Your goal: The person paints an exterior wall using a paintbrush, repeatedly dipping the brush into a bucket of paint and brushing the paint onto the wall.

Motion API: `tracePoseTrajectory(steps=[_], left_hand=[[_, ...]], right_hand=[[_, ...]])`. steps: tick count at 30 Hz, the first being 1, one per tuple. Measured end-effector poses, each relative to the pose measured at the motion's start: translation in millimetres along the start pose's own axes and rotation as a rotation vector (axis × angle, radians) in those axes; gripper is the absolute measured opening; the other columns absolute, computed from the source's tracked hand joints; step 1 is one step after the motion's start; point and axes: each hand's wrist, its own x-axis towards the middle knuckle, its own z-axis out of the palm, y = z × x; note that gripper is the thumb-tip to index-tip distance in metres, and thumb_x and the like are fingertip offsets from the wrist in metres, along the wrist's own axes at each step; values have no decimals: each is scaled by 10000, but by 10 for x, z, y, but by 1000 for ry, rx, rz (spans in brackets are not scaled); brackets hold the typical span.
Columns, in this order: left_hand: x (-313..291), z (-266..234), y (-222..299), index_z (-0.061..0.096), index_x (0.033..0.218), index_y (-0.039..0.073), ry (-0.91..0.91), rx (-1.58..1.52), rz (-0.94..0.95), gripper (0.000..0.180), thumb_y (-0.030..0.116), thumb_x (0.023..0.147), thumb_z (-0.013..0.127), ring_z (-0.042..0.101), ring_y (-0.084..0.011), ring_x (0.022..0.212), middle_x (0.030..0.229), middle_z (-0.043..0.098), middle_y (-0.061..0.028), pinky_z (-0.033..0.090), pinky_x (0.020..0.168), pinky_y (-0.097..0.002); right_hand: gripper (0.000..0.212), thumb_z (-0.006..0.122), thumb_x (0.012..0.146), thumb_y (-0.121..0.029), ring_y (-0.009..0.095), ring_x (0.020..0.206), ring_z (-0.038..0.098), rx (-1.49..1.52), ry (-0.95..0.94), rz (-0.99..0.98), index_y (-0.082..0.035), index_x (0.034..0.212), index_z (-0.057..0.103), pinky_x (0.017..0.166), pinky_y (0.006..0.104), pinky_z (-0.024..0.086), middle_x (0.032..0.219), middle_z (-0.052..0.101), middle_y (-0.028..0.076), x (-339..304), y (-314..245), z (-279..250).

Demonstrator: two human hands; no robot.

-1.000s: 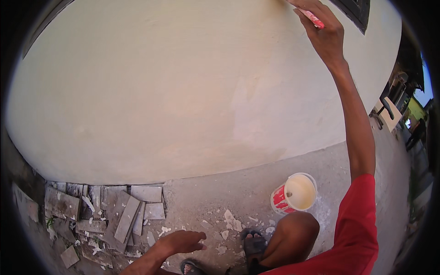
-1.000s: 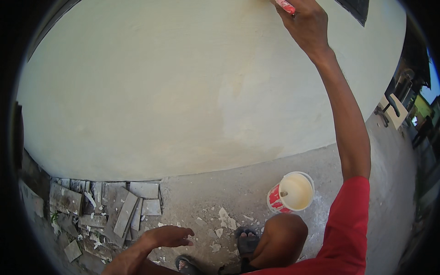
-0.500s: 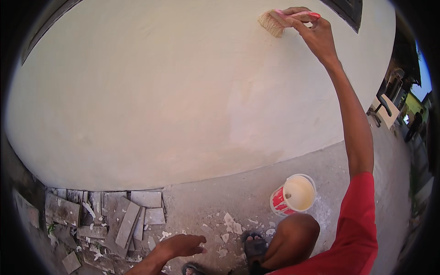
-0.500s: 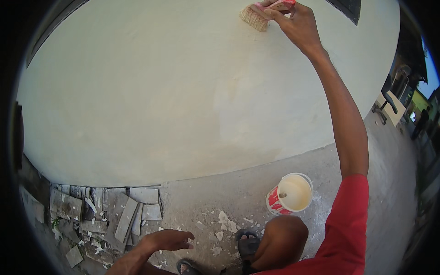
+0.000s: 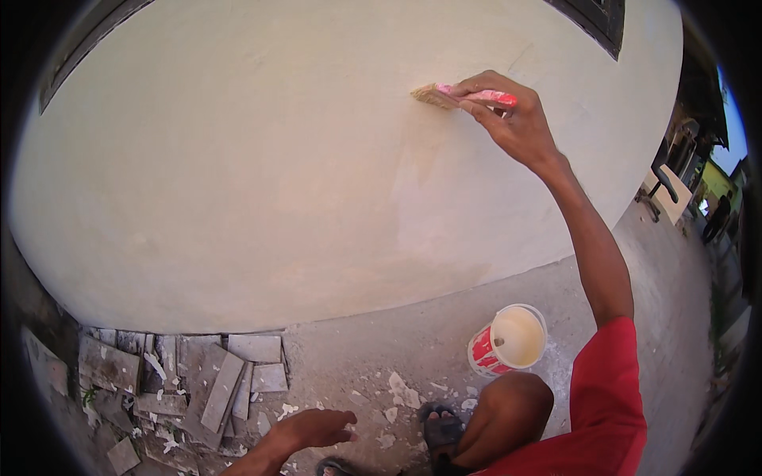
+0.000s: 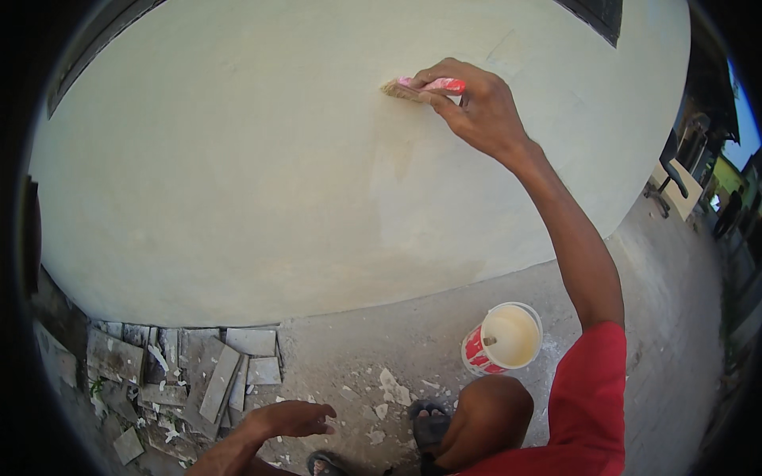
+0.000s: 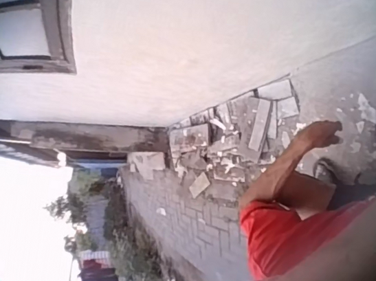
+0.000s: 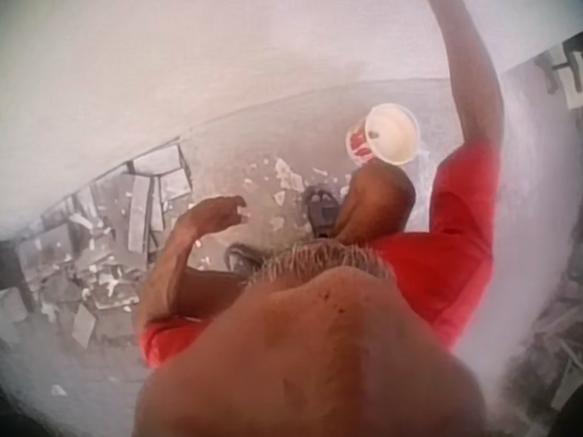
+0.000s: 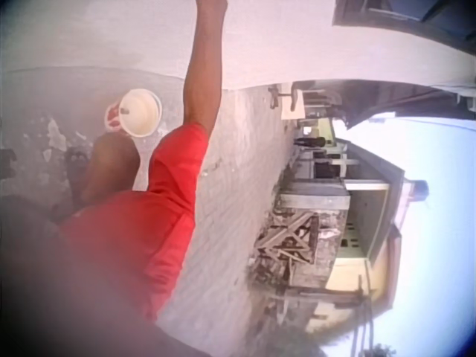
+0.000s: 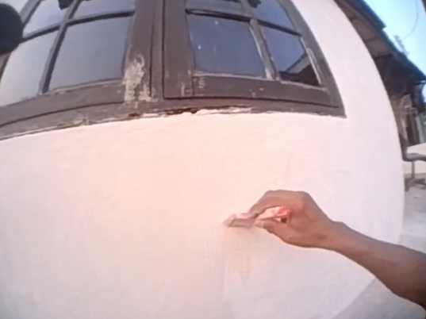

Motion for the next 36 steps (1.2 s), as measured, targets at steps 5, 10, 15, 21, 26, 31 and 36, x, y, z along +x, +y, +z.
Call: tracePoseTrajectory(steps=[5,10,15,21,26,31,36], left_hand=[[46,-18,6,508,1420,62,-26,-10,-12,567,466,1025,553,639,-399,1169,1240,670,-237,496,981,-477],[46,-11,-18,511,1415,59,4,-4,7,565,464,1023,556,641,-403,1161,1219,679,-236,492,985,-477],[5,-15,-13,510,1412,60,-13,15,2,566,469,1024,553,642,-408,1152,1212,680,-232,496,973,-480],[9,16,-9,510,1408,59,13,14,43,565,471,1024,551,647,-406,1142,1199,683,-232,501,960,-477],[21,-7,11,510,1407,58,-10,25,3,560,462,1022,558,647,-407,1143,1202,680,-240,504,956,-477],[-15,-7,40,524,1374,40,11,10,5,526,434,1026,552,617,-408,1194,1265,659,-229,487,991,-482],[-27,16,34,517,1400,54,7,16,2,546,452,1027,555,651,-398,1138,1205,682,-234,504,958,-477]], right_hand=[[133,753,911,-120,261,893,721,-180,282,-263,-44,1020,753,788,341,572,1013,754,91,1042,78,-491],[401,772,747,30,192,814,631,-608,163,-514,-150,1102,723,630,302,554,1003,710,-30,678,100,-127],[303,760,752,-23,158,851,621,-425,-202,-431,-147,1014,673,567,279,534,1012,661,-45,-700,-191,494],[200,718,867,-55,189,840,648,-116,-209,-125,-140,1048,711,653,349,535,990,709,-26,-498,-70,251],[212,715,866,-40,201,863,660,-241,186,-184,-136,1055,712,681,339,541,1017,726,-21,255,273,-299],[457,770,660,55,171,863,633,-573,44,-349,-165,1053,691,608,288,564,1086,692,-37,-521,136,227],[204,749,810,-56,187,808,634,-280,-238,-168,-131,994,701,659,311,546,1011,708,-12,-1011,-43,360]])
